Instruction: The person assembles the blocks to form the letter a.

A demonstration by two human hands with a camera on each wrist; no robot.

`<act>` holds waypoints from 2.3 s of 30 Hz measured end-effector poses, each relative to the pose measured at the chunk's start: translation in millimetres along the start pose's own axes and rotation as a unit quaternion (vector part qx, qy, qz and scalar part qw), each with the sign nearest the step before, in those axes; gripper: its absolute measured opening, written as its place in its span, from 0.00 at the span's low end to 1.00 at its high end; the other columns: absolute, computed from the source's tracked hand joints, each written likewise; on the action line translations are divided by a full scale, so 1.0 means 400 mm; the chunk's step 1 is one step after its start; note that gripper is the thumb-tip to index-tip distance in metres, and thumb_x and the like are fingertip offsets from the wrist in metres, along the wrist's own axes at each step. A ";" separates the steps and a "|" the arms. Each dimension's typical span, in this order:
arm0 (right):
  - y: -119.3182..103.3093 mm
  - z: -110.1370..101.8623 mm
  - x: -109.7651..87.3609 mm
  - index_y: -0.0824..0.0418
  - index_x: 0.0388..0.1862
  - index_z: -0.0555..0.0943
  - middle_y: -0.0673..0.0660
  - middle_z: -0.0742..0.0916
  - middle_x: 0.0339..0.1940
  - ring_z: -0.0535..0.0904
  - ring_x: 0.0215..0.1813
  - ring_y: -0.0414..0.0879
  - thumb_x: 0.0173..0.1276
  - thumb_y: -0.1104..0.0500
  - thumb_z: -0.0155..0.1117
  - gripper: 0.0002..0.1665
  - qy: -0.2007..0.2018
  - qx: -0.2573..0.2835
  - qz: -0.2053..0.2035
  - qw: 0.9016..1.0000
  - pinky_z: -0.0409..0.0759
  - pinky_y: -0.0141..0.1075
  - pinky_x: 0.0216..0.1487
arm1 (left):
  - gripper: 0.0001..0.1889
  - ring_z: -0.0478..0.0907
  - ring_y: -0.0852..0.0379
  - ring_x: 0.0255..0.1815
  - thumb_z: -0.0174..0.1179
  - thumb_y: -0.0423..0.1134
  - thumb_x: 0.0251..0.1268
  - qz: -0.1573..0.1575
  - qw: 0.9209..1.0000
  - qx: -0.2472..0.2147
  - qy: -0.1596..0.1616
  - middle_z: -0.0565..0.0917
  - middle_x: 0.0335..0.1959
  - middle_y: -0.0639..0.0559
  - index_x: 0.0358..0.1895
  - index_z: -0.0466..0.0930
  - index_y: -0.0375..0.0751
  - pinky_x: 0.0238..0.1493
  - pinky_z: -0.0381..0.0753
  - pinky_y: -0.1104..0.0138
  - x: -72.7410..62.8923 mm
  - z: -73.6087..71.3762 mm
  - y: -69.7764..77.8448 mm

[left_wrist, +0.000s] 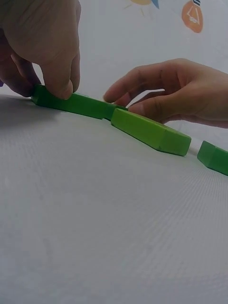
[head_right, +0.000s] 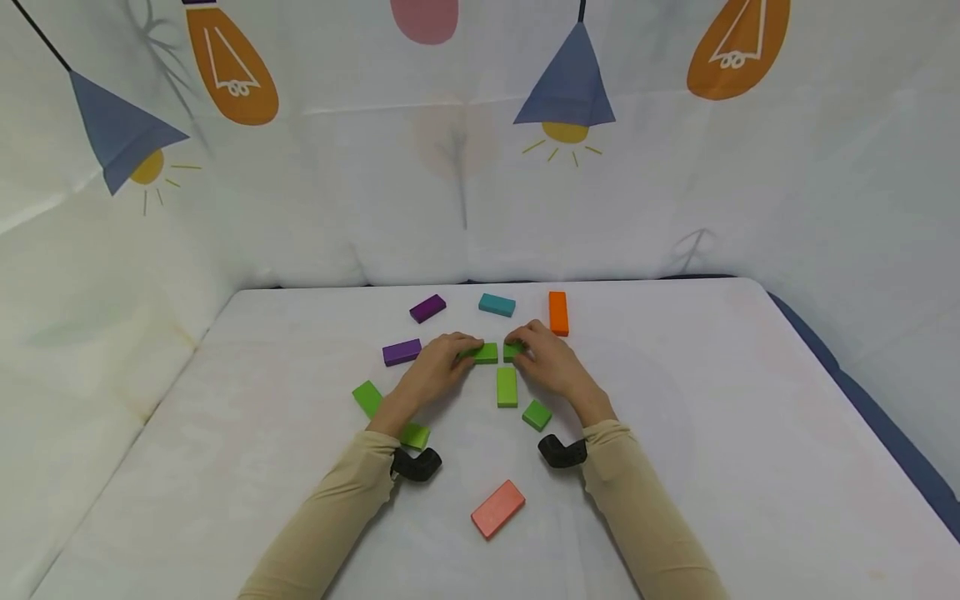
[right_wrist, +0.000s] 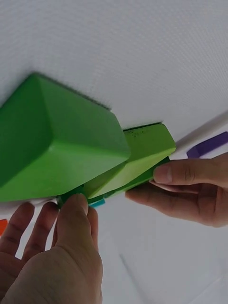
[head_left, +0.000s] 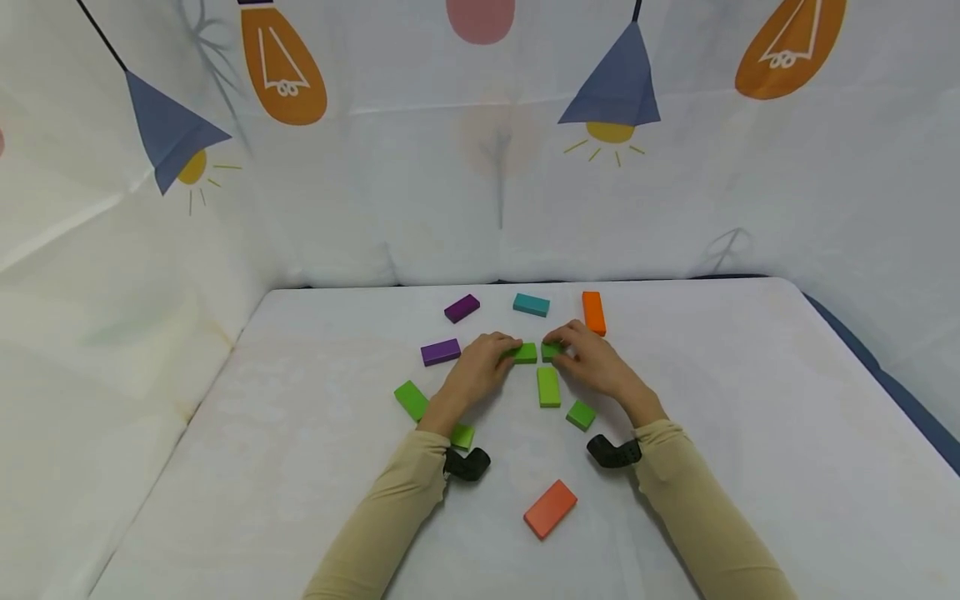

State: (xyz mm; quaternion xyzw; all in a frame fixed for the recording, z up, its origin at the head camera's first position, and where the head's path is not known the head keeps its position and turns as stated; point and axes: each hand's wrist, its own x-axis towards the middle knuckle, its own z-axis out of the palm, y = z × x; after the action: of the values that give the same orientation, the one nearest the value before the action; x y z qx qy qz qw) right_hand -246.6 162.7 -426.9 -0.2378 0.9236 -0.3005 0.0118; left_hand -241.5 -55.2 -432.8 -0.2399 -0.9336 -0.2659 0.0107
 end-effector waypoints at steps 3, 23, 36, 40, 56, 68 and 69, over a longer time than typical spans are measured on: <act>0.000 -0.002 0.001 0.61 0.53 0.78 0.58 0.79 0.49 0.76 0.50 0.52 0.66 0.64 0.60 0.16 -0.001 0.003 -0.006 1.000 0.77 0.45 0.50 | 0.18 0.75 0.51 0.58 0.56 0.33 0.67 0.000 1.000 0.001 0.000 0.80 0.56 0.48 0.59 0.76 0.41 0.61 0.73 0.62 0.001 0.002 -0.001; 0.000 -0.001 -0.001 0.62 0.53 0.78 0.58 0.79 0.50 0.77 0.51 0.51 0.67 0.65 0.59 0.16 -0.001 0.015 -0.020 1.000 0.77 0.44 0.49 | 0.18 0.76 0.50 0.56 0.55 0.33 0.67 0.012 1.000 0.005 0.010 0.80 0.56 0.46 0.59 0.76 0.40 0.59 0.74 0.62 0.006 0.015 0.003; 0.002 -0.001 -0.003 0.63 0.53 0.78 0.58 0.79 0.50 0.77 0.50 0.51 0.66 0.65 0.59 0.16 -0.002 0.011 -0.022 1.000 0.77 0.44 0.49 | 0.18 0.76 0.51 0.55 0.55 0.33 0.68 0.008 1.000 0.003 0.009 0.80 0.55 0.47 0.60 0.76 0.40 0.58 0.75 0.62 0.005 0.019 0.005; 0.002 -0.003 -0.004 0.62 0.53 0.78 0.58 0.79 0.50 0.77 0.50 0.51 0.67 0.64 0.60 0.16 -0.004 0.016 -0.020 1.000 0.77 0.43 0.49 | 0.18 0.76 0.51 0.55 0.55 0.34 0.68 0.008 1.000 0.001 0.008 0.81 0.55 0.47 0.60 0.76 0.40 0.58 0.75 0.63 0.007 0.022 0.005; 0.029 -0.054 -0.001 0.65 0.60 0.71 0.64 0.77 0.56 0.76 0.53 0.57 0.71 0.60 0.54 0.20 0.075 0.041 0.051 0.995 0.76 0.51 0.53 | 0.17 0.76 0.51 0.57 0.55 0.34 0.67 0.002 1.000 -0.014 0.021 0.81 0.55 0.48 0.59 0.76 0.42 0.60 0.73 0.60 -0.002 0.020 -0.001; 0.085 -0.096 0.054 0.68 0.65 0.65 0.70 0.72 0.54 0.71 0.52 0.61 0.70 0.56 0.50 0.28 0.100 0.031 0.175 0.979 0.74 0.52 0.51 | 0.17 0.76 0.51 0.57 0.56 0.34 0.67 0.000 1.000 -0.019 0.021 0.81 0.55 0.49 0.58 0.77 0.42 0.60 0.73 0.61 -0.006 0.018 -0.003; 0.087 -0.098 0.060 0.67 0.66 0.63 0.71 0.70 0.56 0.71 0.53 0.61 0.70 0.54 0.50 0.30 0.083 0.025 0.187 0.978 0.74 0.52 0.51 | 0.17 0.76 0.51 0.58 0.56 0.34 0.67 -0.002 1.000 -0.021 0.020 0.81 0.55 0.49 0.58 0.77 0.42 0.60 0.73 0.61 -0.005 0.018 -0.003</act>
State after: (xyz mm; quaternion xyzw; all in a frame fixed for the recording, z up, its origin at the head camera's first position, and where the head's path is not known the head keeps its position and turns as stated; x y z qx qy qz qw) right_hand -289.3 198.2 -411.4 -0.0344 0.9417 -0.3348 -0.0026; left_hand -239.4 -53.4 -439.8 -0.2332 -0.9277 -0.2905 0.0242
